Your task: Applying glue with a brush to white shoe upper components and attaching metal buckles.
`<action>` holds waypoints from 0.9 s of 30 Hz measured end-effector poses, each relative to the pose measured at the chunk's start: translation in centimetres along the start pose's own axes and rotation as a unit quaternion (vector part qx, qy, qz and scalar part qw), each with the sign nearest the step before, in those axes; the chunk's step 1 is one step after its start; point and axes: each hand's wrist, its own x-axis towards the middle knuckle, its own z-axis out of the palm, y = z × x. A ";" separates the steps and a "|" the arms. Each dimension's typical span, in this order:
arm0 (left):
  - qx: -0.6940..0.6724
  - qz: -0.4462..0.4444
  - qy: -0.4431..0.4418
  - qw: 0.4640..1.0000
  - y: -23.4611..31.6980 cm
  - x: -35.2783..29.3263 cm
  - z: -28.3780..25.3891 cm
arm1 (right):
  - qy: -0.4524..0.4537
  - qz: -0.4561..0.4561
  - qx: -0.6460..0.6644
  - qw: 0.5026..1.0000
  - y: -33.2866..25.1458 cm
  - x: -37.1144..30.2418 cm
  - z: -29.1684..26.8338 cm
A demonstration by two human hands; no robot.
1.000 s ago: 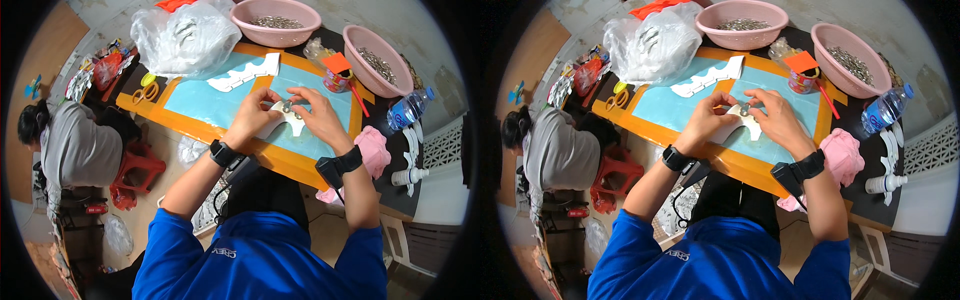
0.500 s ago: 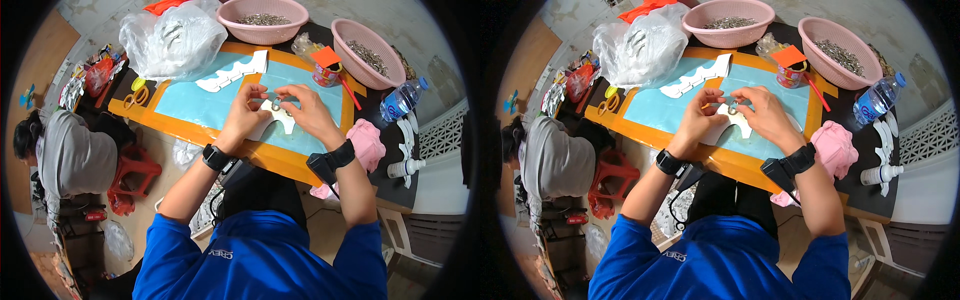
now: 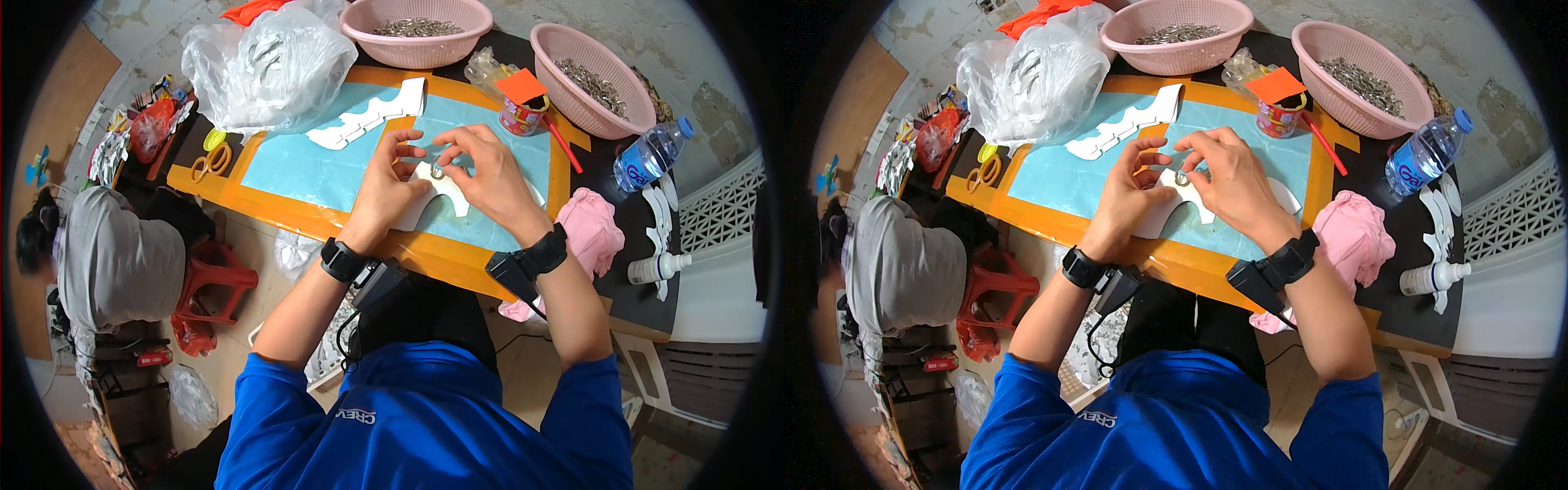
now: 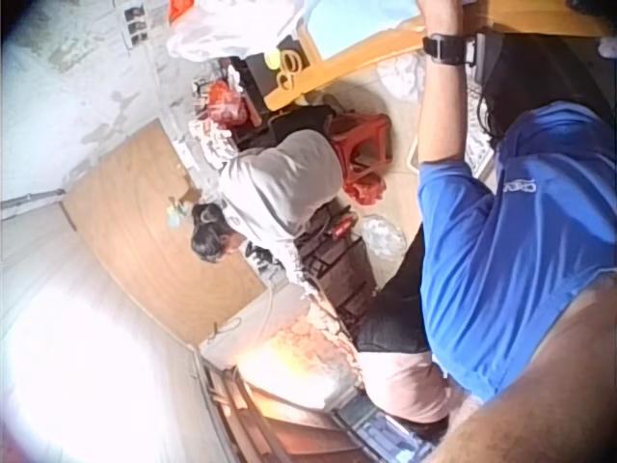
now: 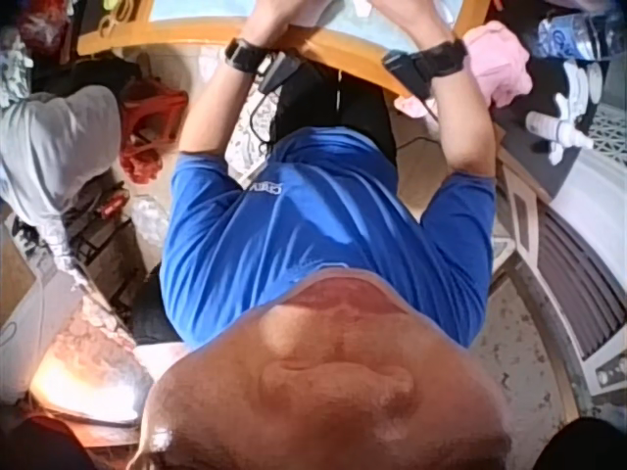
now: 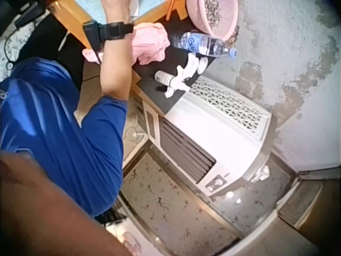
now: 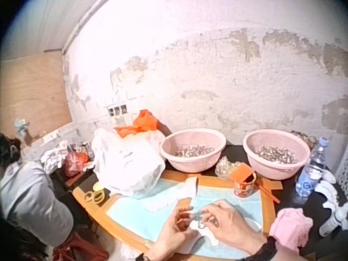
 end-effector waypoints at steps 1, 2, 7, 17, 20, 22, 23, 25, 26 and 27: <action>0.002 0.002 0.002 1.000 0.1 -0.1 0.0 | -0.002 0.008 0.005 1.000 -0.2 0.0 0.0; 0.004 0.004 0.005 1.000 0.2 -0.2 0.1 | -0.005 0.016 0.009 1.000 -0.4 0.0 0.0; 0.010 0.000 0.009 1.000 0.2 -0.3 0.2 | -0.006 -0.001 -0.014 1.000 -0.5 0.0 0.1; -0.025 -0.002 0.008 1.000 -0.2 -0.2 0.0 | -0.021 -0.010 -0.041 0.999 -1.0 0.1 0.1; -0.046 -0.027 0.016 0.998 0.1 -0.3 0.1 | -0.018 -0.013 -0.048 0.999 -1.0 0.0 0.1; -0.036 -0.016 0.023 0.999 0.2 -0.4 0.3 | -0.017 -0.012 -0.050 0.999 -1.0 0.0 0.1; -0.031 -0.010 0.028 0.999 0.2 -0.4 0.5 | -0.018 -0.009 -0.048 0.999 -1.1 0.1 0.1; -0.010 0.008 0.036 0.999 -0.5 -0.3 0.6 | -0.016 -0.002 -0.045 0.999 -1.1 0.1 0.2; 0.001 0.018 0.039 0.999 -0.9 -0.1 0.7 | -0.013 0.001 -0.043 0.999 -1.1 0.0 0.4; 0.000 0.026 0.047 0.999 -1.1 0.0 0.8 | -0.011 0.005 -0.042 0.999 -1.1 0.0 0.5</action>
